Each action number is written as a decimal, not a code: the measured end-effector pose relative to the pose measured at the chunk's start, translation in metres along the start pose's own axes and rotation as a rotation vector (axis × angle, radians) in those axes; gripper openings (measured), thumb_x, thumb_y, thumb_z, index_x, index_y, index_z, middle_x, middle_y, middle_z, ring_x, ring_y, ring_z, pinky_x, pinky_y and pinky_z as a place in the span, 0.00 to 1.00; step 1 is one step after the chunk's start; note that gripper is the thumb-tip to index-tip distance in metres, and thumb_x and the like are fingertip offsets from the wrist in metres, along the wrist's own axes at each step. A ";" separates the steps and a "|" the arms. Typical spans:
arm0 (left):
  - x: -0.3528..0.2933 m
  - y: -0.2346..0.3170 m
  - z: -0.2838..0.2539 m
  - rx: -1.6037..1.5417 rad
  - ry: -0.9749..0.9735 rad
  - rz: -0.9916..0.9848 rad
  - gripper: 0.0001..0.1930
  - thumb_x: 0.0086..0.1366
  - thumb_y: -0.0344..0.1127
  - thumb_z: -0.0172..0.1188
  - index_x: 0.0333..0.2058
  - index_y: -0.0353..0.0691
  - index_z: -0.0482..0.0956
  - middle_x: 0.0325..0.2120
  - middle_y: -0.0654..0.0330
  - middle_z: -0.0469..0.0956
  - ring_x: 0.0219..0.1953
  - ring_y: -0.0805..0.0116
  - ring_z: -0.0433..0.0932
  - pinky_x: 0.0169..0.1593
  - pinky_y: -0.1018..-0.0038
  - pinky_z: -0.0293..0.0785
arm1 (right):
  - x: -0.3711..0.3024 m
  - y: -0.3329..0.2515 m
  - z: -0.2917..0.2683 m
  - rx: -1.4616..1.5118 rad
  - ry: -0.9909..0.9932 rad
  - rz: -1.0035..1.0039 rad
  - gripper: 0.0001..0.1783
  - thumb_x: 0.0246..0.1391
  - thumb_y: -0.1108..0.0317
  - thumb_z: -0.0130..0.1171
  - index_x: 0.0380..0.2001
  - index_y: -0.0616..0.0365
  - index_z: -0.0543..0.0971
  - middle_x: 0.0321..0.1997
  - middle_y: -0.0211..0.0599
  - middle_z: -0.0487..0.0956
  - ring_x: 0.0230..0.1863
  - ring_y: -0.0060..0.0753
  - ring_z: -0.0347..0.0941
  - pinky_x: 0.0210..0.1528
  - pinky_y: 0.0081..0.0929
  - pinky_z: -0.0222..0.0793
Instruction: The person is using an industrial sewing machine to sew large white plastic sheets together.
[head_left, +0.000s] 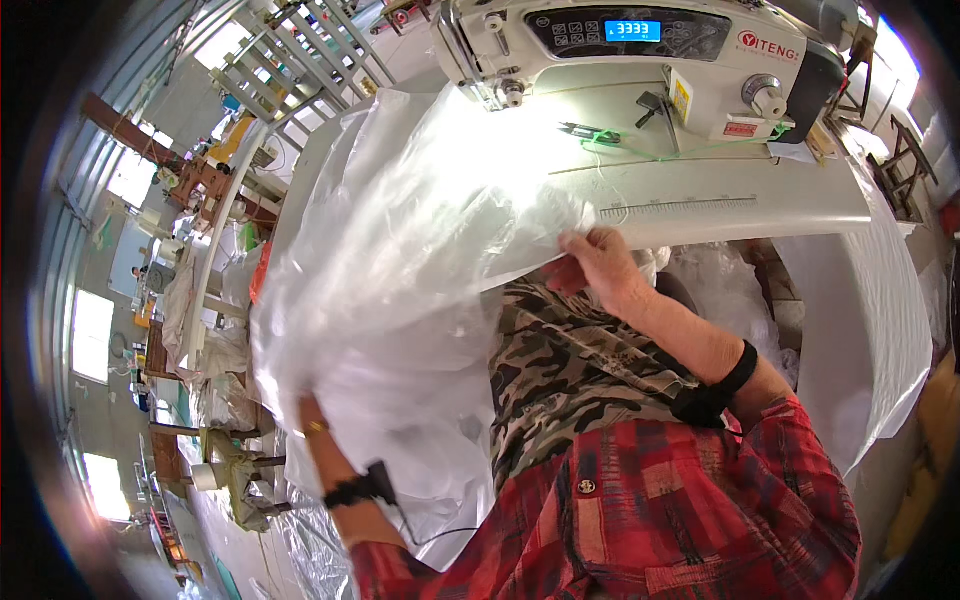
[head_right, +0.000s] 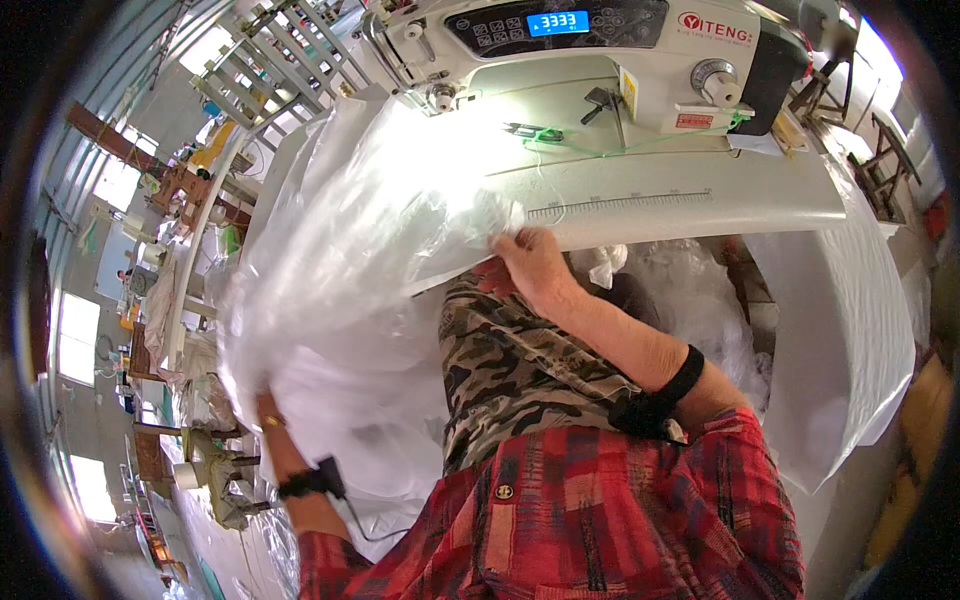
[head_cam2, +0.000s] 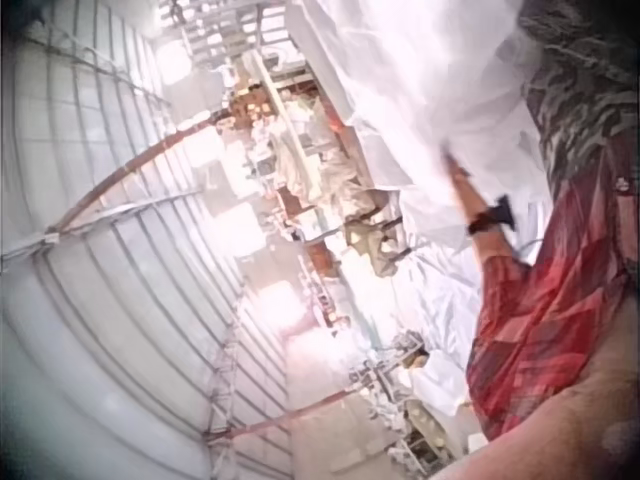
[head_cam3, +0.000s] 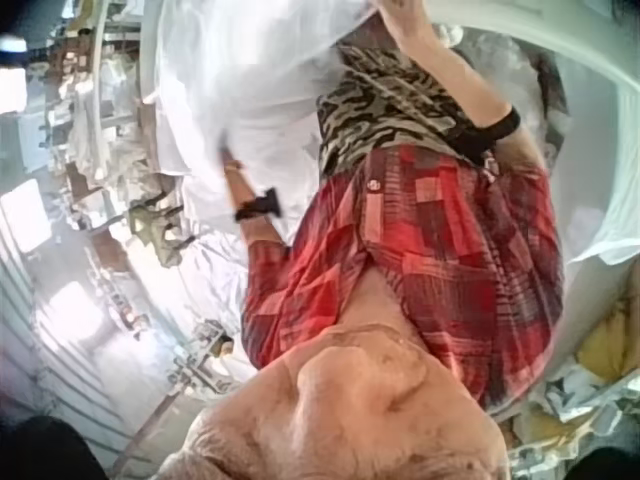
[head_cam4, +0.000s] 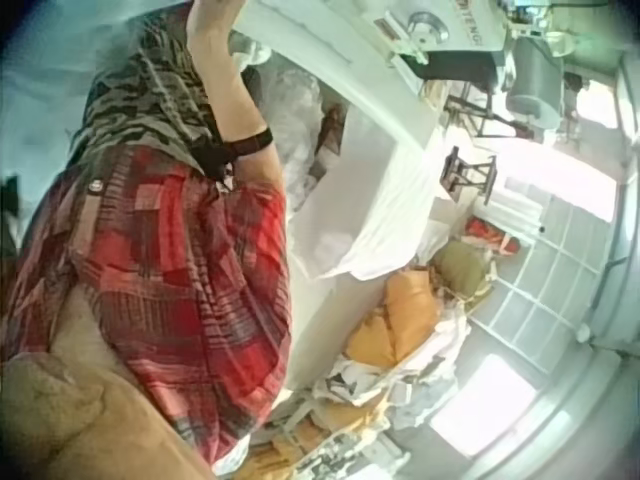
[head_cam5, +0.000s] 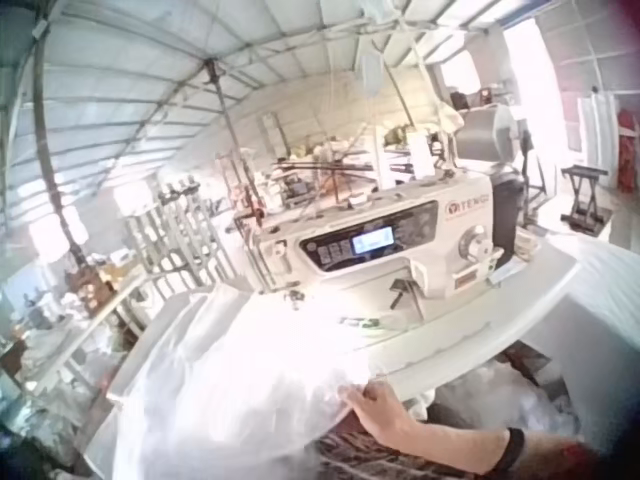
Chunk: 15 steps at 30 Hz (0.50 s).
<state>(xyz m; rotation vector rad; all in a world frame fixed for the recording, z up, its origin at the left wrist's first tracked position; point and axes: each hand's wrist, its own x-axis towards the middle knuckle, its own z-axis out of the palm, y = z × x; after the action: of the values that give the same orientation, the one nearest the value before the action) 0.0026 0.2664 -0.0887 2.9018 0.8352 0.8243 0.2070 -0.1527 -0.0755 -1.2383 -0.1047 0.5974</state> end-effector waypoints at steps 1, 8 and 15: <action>0.025 -0.020 -0.006 0.075 -0.015 0.028 0.17 0.61 0.43 0.56 0.45 0.38 0.75 0.34 0.49 0.77 0.37 0.48 0.77 0.39 0.59 0.72 | -0.002 0.006 0.006 -0.014 -0.007 -0.003 0.18 0.61 0.60 0.50 0.33 0.68 0.77 0.31 0.44 0.81 0.26 0.31 0.79 0.24 0.23 0.76; 0.059 0.007 -0.029 0.384 -0.494 0.388 0.12 0.59 0.38 0.57 0.40 0.39 0.75 0.26 0.51 0.76 0.29 0.51 0.77 0.32 0.59 0.72 | 0.005 0.028 0.033 0.005 -0.066 0.126 0.19 0.62 0.58 0.50 0.34 0.66 0.77 0.30 0.43 0.82 0.26 0.30 0.79 0.25 0.23 0.76; -0.071 0.211 -0.123 -0.357 -0.900 1.190 0.03 0.54 0.31 0.55 0.27 0.43 0.70 0.13 0.62 0.67 0.16 0.61 0.74 0.17 0.69 0.67 | 0.009 0.038 0.038 -0.058 -0.053 0.143 0.20 0.62 0.57 0.52 0.34 0.67 0.77 0.25 0.43 0.81 0.22 0.30 0.78 0.24 0.23 0.75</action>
<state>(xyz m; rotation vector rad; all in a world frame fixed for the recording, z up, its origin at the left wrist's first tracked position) -0.0052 0.0337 0.0146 2.6798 -1.0272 -0.4145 0.1854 -0.1086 -0.0995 -1.2937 -0.0786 0.7556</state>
